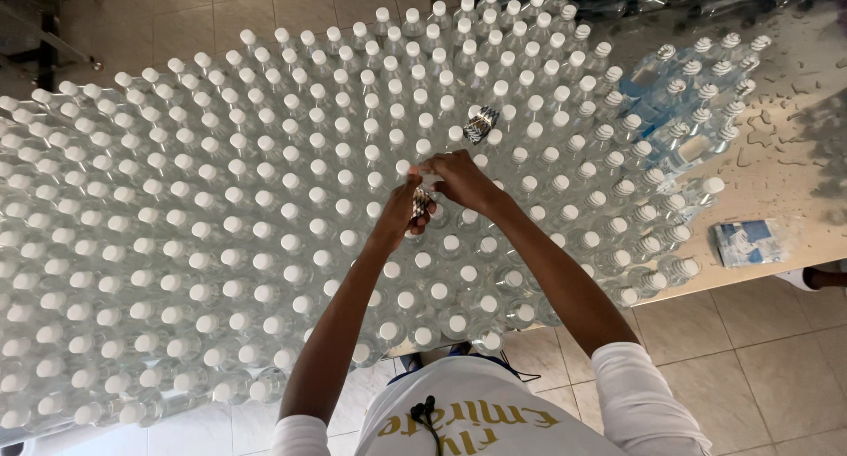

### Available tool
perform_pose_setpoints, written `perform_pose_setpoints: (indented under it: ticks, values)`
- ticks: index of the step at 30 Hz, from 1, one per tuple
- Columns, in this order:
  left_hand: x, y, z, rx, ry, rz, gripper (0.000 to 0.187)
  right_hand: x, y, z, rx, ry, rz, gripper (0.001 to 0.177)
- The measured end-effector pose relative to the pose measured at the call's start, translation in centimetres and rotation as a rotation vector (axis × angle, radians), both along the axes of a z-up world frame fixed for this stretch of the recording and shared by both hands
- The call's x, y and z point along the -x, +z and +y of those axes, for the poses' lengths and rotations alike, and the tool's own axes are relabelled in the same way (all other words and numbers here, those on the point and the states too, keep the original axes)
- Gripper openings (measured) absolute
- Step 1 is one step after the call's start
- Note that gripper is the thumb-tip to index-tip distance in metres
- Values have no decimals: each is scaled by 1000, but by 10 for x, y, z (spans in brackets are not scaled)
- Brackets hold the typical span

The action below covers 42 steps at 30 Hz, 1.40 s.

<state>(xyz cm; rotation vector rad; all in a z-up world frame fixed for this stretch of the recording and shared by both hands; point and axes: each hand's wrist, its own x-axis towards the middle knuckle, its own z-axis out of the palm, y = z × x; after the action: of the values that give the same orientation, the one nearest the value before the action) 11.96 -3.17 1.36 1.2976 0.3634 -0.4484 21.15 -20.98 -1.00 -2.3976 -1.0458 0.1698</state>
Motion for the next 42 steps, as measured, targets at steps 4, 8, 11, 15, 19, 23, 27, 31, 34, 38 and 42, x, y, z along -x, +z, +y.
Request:
perform_pose_setpoints:
  ticks: [4,8,11,15,19,23,27,31,34,38,42]
  values:
    - [-3,-12,6,9,-26,5,72,-9,-12,2,88,29,-12,38]
    - [-4,-1,8,30,-8,-11,83,-22,-35,3,133,82,-59,39]
    - [12,36,17,20,51,-17,72,-19,-16,4,181,72,32,41]
    - [51,44,34,90,211,-72,81,-26,-36,6,276,94,6,45]
    - [96,62,43,119,305,-75,90,0,35,-5,228,82,68,51]
    - [138,45,36,178,341,-77,85,78,128,-26,-112,58,101,38]
    - [180,38,10,209,153,-205,88,182,120,-18,-323,62,277,39]
    - [219,50,-6,70,67,-258,84,259,110,5,-426,-26,263,16]
    - [242,57,7,26,-16,-218,83,290,96,16,-444,-238,488,11]
    - [279,43,41,118,-101,-140,79,332,92,45,-569,-265,476,15]
    - [319,48,79,64,-176,-16,80,382,80,79,-454,-351,432,28]
